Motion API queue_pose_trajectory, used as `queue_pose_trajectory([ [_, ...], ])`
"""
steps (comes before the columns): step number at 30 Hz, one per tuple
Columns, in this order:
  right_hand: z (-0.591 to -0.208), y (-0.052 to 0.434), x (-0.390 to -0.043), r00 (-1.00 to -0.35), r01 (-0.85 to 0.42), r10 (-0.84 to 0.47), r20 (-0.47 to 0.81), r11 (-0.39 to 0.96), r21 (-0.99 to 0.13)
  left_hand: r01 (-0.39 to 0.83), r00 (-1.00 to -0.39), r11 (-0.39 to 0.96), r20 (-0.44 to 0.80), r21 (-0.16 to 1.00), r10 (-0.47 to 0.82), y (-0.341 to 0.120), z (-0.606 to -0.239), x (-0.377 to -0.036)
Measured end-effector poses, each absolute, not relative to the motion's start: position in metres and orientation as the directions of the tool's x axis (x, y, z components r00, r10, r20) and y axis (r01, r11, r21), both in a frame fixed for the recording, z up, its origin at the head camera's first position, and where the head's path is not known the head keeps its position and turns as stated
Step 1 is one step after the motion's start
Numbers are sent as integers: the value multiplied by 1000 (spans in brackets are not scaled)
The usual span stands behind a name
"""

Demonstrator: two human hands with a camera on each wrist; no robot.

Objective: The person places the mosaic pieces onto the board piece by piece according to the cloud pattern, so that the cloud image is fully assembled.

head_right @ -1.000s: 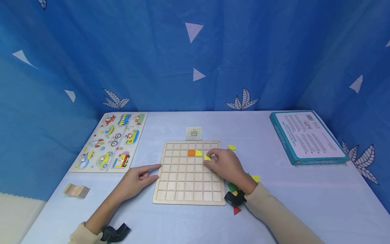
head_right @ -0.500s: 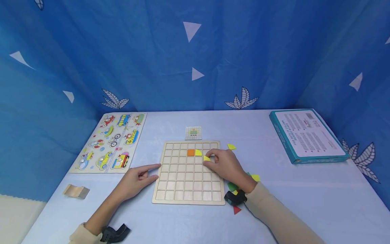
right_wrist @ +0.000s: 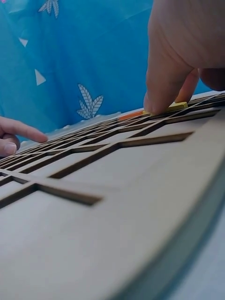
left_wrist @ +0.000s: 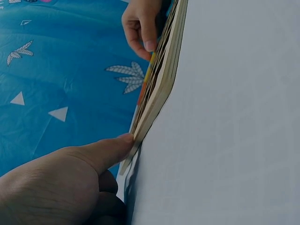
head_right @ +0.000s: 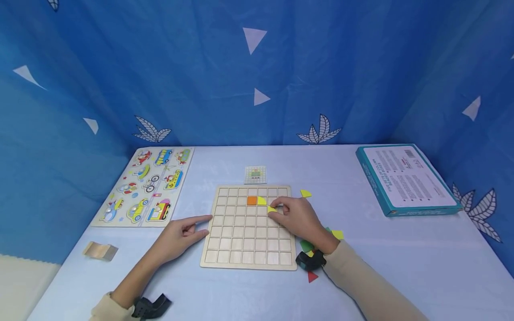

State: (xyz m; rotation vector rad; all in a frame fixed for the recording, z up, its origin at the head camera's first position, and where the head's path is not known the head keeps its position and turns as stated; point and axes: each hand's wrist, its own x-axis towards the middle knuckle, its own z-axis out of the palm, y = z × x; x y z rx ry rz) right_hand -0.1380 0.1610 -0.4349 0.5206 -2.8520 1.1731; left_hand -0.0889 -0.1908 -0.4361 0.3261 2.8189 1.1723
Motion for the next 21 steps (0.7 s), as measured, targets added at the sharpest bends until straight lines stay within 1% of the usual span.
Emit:
queue_pose_trajectory([
  [7,-436,163,-137,-940,-319,-305,151,632,-707,173,-974,689,20,704,224,-191,-435,-88],
  [13,-435,167,-137,-948,-287,-288,137,584,-759,177,-974,698,23,694,224,-191,-436,-88],
  [18,-426,173,-137,-955,-264,-268,130,560,-785,182,-973,701,25,689,228,-191,-435,-88],
  [21,-416,182,-140,-950,-287,-267,162,543,-789,180,-974,703,25,688,225,-191,-435,-88],
])
